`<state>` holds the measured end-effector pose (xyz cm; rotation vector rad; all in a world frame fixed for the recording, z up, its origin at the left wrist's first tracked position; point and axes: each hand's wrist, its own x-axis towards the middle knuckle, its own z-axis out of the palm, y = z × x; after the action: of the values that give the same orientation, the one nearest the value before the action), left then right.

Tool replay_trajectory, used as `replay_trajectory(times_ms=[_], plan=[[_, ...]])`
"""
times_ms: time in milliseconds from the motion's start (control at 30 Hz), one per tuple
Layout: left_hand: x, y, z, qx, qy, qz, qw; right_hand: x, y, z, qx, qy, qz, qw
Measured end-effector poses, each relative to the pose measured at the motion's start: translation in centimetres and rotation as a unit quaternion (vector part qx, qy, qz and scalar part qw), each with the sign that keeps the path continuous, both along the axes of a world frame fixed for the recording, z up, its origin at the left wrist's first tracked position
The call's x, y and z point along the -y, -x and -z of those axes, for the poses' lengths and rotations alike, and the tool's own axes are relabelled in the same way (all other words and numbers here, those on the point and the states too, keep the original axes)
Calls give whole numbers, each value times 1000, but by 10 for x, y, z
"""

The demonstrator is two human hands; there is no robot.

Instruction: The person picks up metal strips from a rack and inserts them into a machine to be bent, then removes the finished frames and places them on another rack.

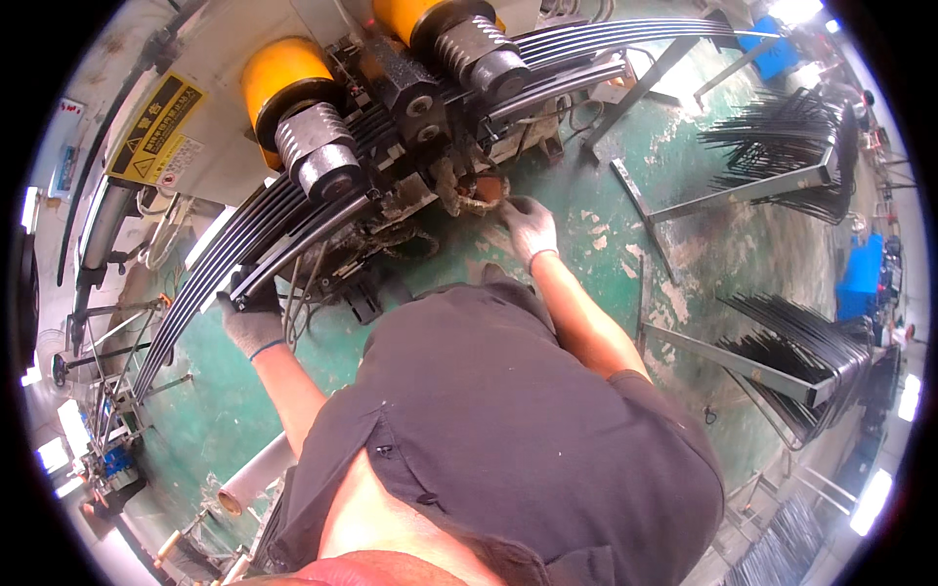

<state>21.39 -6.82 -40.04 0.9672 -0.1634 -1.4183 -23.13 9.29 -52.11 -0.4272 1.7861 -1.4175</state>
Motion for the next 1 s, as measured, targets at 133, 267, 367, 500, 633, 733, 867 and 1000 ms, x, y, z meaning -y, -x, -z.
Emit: replay_trajectory(times_ms=[133,267,367,500,633,733,867,1000], plan=[[-5,-34,-5,49,99,18,994,52,-24,-91,-29,109,-16,993],[3,-58,-24,5,170,16,985,81,-29,-93,-22,143,-13,989],[7,-56,-34,65,162,2,985,81,-45,-143,90,179,-23,979],[4,-48,-61,198,189,25,962,95,-39,-130,51,207,-28,977],[21,-50,-115,329,202,16,922,113,-38,-127,83,244,-6,966],[35,-53,-168,279,207,1,938,129,-40,-146,215,231,30,949],[82,-183,-195,532,252,38,807,153,-38,-128,216,253,16,943],[69,-123,-307,960,48,-112,252,143,-38,-180,292,170,69,939]])
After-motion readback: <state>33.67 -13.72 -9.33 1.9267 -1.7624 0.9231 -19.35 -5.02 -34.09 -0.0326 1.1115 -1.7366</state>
